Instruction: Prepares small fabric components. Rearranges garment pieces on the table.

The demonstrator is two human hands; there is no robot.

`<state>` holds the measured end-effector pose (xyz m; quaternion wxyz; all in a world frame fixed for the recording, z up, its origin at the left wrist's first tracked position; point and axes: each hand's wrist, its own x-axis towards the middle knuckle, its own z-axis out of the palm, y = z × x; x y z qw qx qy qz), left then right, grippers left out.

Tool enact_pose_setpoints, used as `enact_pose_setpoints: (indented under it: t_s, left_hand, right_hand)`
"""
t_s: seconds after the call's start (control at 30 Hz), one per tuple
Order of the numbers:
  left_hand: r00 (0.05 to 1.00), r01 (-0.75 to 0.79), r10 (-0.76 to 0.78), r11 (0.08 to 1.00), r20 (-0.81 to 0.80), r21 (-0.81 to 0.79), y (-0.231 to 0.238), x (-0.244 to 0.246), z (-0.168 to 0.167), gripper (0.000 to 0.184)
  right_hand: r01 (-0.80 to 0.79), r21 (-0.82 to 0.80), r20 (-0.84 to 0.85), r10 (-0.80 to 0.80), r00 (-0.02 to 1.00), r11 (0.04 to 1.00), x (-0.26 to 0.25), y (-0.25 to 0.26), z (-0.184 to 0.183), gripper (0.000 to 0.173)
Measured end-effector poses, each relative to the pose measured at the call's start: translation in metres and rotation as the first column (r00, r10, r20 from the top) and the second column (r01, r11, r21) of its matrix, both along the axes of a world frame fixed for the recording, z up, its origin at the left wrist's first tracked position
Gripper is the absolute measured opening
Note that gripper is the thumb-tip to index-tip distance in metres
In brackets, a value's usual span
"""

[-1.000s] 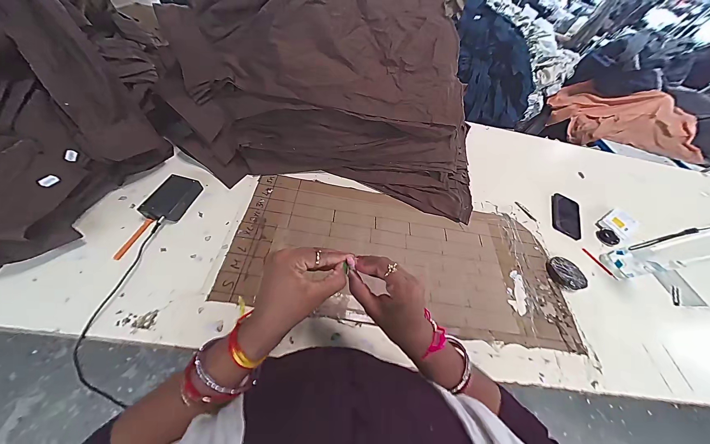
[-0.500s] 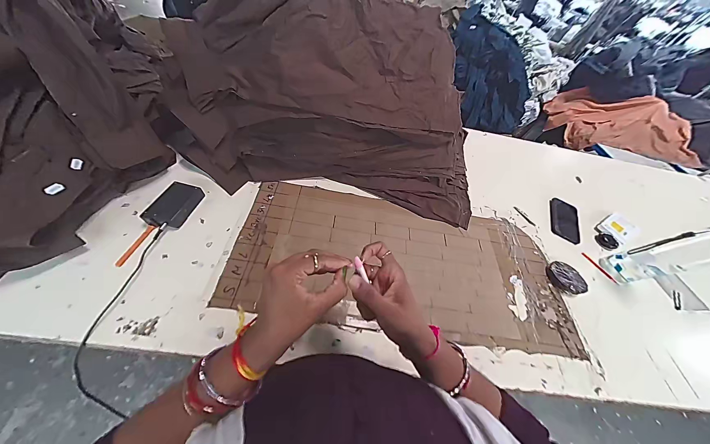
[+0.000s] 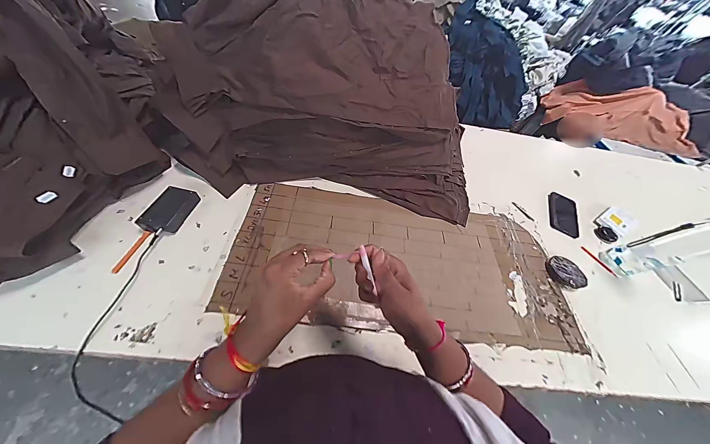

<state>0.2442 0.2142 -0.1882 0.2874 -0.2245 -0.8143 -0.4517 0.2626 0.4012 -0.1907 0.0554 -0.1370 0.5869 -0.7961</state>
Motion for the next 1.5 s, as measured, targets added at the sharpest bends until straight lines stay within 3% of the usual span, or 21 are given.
enact_pose_setpoints:
  t_s: [0.1,0.27,0.37,0.47,0.57,0.7,0.83,0.97,1.07,1.13,1.27,1.37,1.43,1.5]
  left_hand:
    - [0.999,-0.037,0.036,0.999,-0.019,-0.035,-0.003,-0.004,-0.002,0.019]
    - [0.999,-0.025,0.025,1.000,0.019,-0.013,-0.003,-0.006,-0.002,0.018]
    - [0.999,-0.042,0.043,0.999,0.032,-0.019,-0.005,-0.008,-0.003,0.019]
    - [0.998,-0.063,0.064,0.997,0.029,-0.034,-0.007,-0.010,-0.006,0.019]
    - [0.995,-0.093,0.094,0.994,0.017,-0.054,-0.009,-0.011,-0.006,0.020]
    - [0.995,-0.096,0.097,0.994,0.021,-0.044,-0.010,-0.012,-0.004,0.020]
    - [0.996,-0.092,0.092,0.996,-0.004,-0.019,-0.010,-0.011,-0.006,0.019]
    - [0.992,-0.125,0.125,0.992,-0.025,-0.031,-0.013,-0.013,-0.003,0.019]
    - [0.987,-0.158,0.156,0.986,-0.039,-0.050,-0.013,-0.013,-0.003,0.019]
    - [0.984,-0.173,0.170,0.983,-0.043,-0.062,-0.015,-0.015,-0.003,0.019]
    - [0.982,-0.188,0.185,0.979,-0.039,-0.080,-0.017,-0.016,-0.004,0.020]
    - [0.982,-0.187,0.185,0.979,-0.040,-0.081,-0.016,-0.014,-0.002,0.020]
    - [0.979,-0.201,0.198,0.975,-0.043,-0.090,-0.018,-0.014,-0.002,0.021]
    - [0.977,-0.209,0.204,0.973,-0.057,-0.102,-0.023,-0.016,-0.002,0.024]
  right_hand:
    - [-0.010,0.021,-0.033,0.011,0.999,1.000,0.000,0.000,0.001,0.027]
    - [0.024,-0.029,-0.102,-0.027,0.994,0.999,-0.001,0.000,-0.001,0.005]
    - [0.106,0.091,-0.155,-0.091,0.984,0.990,-0.003,0.002,-0.003,0.023]
    - [0.093,-0.020,-0.035,-0.094,0.995,0.995,-0.004,0.002,-0.005,0.032]
    - [0.019,-0.166,0.031,-0.014,0.999,0.986,-0.002,0.002,-0.005,0.021]
    - [0.051,-0.159,-0.040,-0.058,0.998,0.986,-0.001,0.001,-0.003,0.024]
    - [0.139,-0.104,-0.042,-0.144,0.989,0.985,-0.002,0.002,-0.001,0.010]
    - [0.170,0.013,-0.109,-0.168,0.980,0.985,-0.007,0.012,-0.006,0.024]
    - [0.079,-0.106,0.040,-0.075,0.996,0.991,-0.005,0.014,-0.003,0.037]
    - [0.044,-0.152,0.086,-0.032,0.996,0.987,-0.002,0.014,0.000,0.037]
    - [0.085,-0.124,-0.064,-0.093,0.994,0.989,0.000,0.012,-0.001,0.030]
    - [0.075,-0.154,-0.132,-0.096,0.987,0.985,0.000,0.011,-0.002,0.015]
    - [0.124,-0.079,-0.194,-0.138,0.971,0.989,-0.002,0.012,-0.003,0.005]
    - [0.225,0.070,-0.312,-0.193,0.930,0.972,-0.005,0.015,-0.006,0.020]
